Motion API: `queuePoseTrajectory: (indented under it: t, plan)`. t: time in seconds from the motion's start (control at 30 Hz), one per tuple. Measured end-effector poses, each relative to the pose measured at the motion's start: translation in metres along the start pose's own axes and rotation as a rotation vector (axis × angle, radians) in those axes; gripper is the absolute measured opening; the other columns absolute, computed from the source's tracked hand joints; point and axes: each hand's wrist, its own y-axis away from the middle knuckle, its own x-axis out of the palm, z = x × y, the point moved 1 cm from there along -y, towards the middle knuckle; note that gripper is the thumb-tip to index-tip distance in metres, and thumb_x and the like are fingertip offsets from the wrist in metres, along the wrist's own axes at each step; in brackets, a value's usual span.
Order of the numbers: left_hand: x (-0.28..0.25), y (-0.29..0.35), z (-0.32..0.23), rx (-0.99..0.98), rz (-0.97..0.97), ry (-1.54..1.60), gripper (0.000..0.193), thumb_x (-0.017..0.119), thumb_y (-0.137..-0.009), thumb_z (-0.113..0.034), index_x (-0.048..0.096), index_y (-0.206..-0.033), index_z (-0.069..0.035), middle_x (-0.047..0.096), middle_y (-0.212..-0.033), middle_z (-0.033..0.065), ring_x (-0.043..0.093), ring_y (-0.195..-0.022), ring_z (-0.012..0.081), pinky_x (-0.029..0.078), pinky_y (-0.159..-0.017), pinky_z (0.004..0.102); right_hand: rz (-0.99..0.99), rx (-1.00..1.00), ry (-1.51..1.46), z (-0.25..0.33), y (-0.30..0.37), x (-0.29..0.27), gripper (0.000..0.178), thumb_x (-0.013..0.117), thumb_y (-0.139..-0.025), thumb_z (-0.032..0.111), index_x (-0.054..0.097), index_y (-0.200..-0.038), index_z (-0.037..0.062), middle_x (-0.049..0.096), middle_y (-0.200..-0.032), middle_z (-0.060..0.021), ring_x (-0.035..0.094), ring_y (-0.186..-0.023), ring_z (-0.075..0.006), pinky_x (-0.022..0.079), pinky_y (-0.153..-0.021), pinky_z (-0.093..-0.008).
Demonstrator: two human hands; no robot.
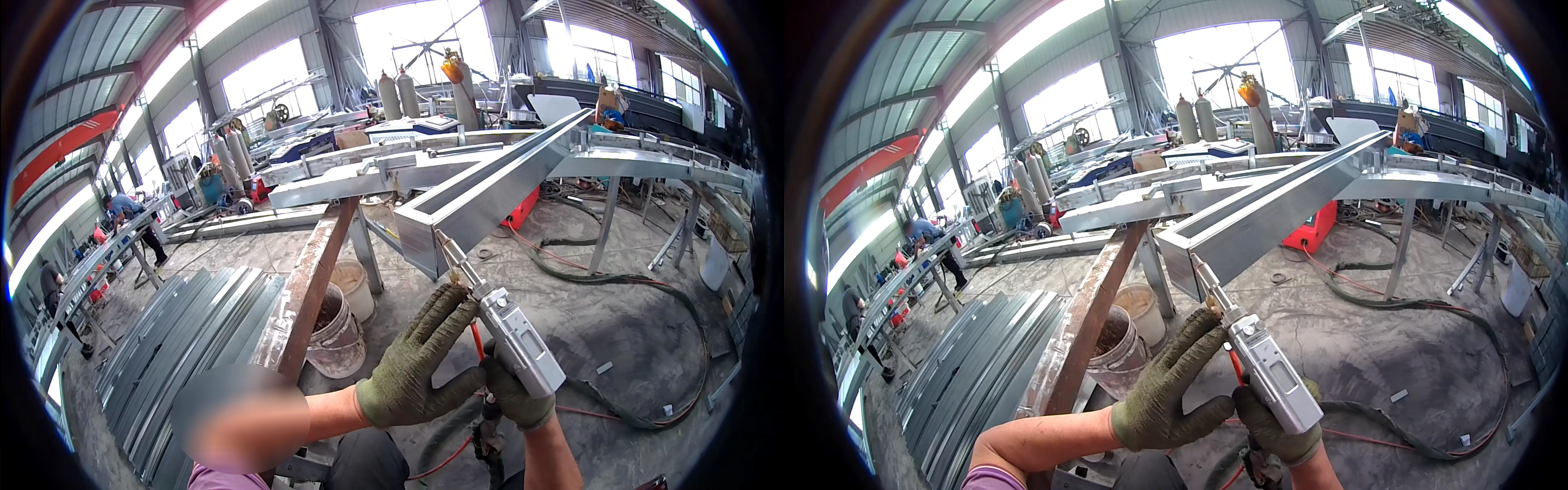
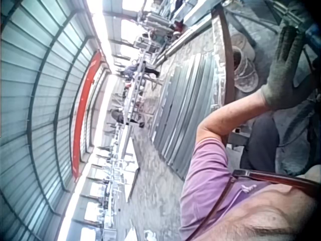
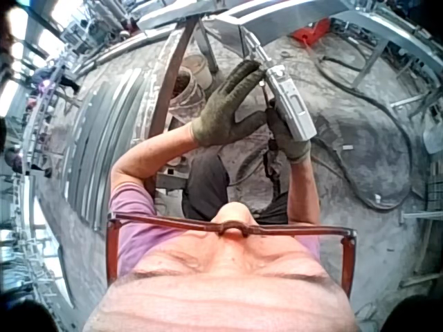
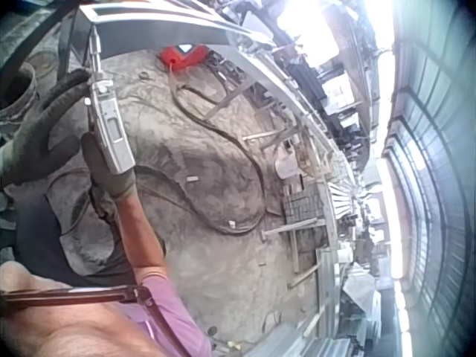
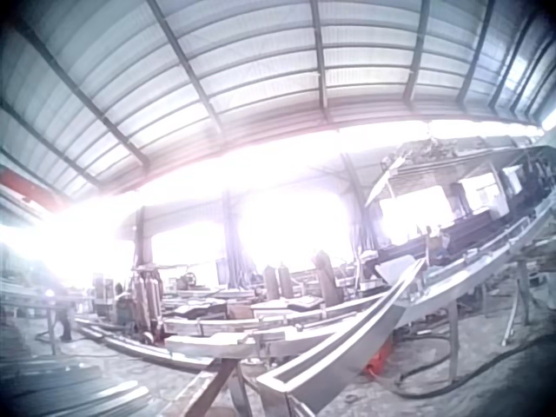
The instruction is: The person welds rectangular metal frame pieces using a handheld welding torch. They repeatedly position the frame, weld seams, and reposition the frame to access different sides. The person wears gloves and works in a workshop with metal stock and equipment visible.
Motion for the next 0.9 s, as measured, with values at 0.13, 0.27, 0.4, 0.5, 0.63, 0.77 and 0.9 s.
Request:
queuePoseTrajectory:
  t: [0.13,0.27,0.4,0.5,0.63,0.77,0.9]
  plan:
    - [0.001,0.002,0.001,0.011,-0.013,0.006,0.086,0.081,-0.098,-0.024,0.038,-0.166,0.005,0.033,-0.173,0.0321,0.029,-0.164,0.048,0.028,-0.132,0.0537,0.016,-0.035,0.005,-0.001,-0.001,0.001,0.017,0.084,-0.094,0.007,0.078,-0.108,0.0006,0.076,-0.087,-0.0052,0.074,-0.075,-0.0166,0.058,-0.066,-0.0332]
    - [0.002,0.001,0.002,0.018,-0.015,0.009,0.086,0.081,-0.098,-0.025,0.037,-0.166,0.005,0.033,-0.173,0.0321,0.029,-0.163,0.0479,0.028,-0.132,0.0539,0.027,-0.084,0.023,-0.003,-0.003,0.0,0.015,0.084,-0.094,0.007,0.078,-0.107,0.0014,0.075,-0.085,-0.0046,0.073,-0.073,-0.0165,0.057,-0.064,-0.0332]
    - [0.001,0.001,0.002,0.013,-0.013,-0.001,0.087,0.081,-0.098,-0.027,0.037,-0.166,0.005,0.033,-0.173,0.0322,0.03,-0.163,0.048,0.028,-0.132,0.0543,0.035,-0.099,0.027,-0.003,-0.004,0.001,0.015,0.085,-0.093,0.008,0.078,-0.105,0.0018,0.075,-0.084,-0.0044,0.073,-0.072,-0.0164,0.057,-0.063,-0.0331]
    - [0.001,0.001,0.0,0.009,-0.017,0.0,0.087,0.081,-0.098,-0.027,0.037,-0.166,0.005,0.033,-0.173,0.0323,0.03,-0.163,0.048,0.028,-0.132,0.0545,0.042,-0.088,0.044,0.0,-0.004,0.001,0.014,0.085,-0.093,0.008,0.078,-0.104,0.0023,0.075,-0.084,-0.0044,0.073,-0.072,-0.0166,0.057,-0.063,-0.0332]
    - [0.002,0.001,0.0,0.007,-0.018,0.002,0.088,0.082,-0.098,-0.028,0.037,-0.166,0.005,0.033,-0.173,0.0323,0.03,-0.163,0.0481,0.028,-0.132,0.0546,0.05,-0.123,0.074,-0.005,-0.004,0.0,0.015,0.085,-0.093,0.007,0.078,-0.106,0.0028,0.075,-0.086,-0.0049,0.073,-0.073,-0.0172,0.057,-0.064,-0.0338]
    - [0.001,0.0,-0.002,-0.009,-0.006,-0.005,0.089,0.082,-0.098,-0.029,0.037,-0.166,0.005,0.035,-0.172,0.032,0.031,-0.163,0.0482,0.028,-0.132,0.0547,0.054,-0.22,0.111,-0.004,-0.006,-0.001,0.017,0.084,-0.094,0.005,0.077,-0.109,0.0023,0.075,-0.089,-0.006,0.073,-0.074,-0.017,0.058,-0.064,-0.0339]
    - [0.0,-0.001,-0.003,-0.017,-0.001,-0.003,0.088,0.082,-0.098,-0.029,0.037,-0.166,0.004,0.035,-0.172,0.0312,0.031,-0.162,0.0478,0.029,-0.131,0.0546,0.091,-0.214,0.126,0.006,-0.006,-0.002,0.017,0.082,-0.095,0.002,0.076,-0.111,0.0007,0.075,-0.09,-0.0066,0.072,-0.076,-0.016,0.058,-0.063,-0.0333]
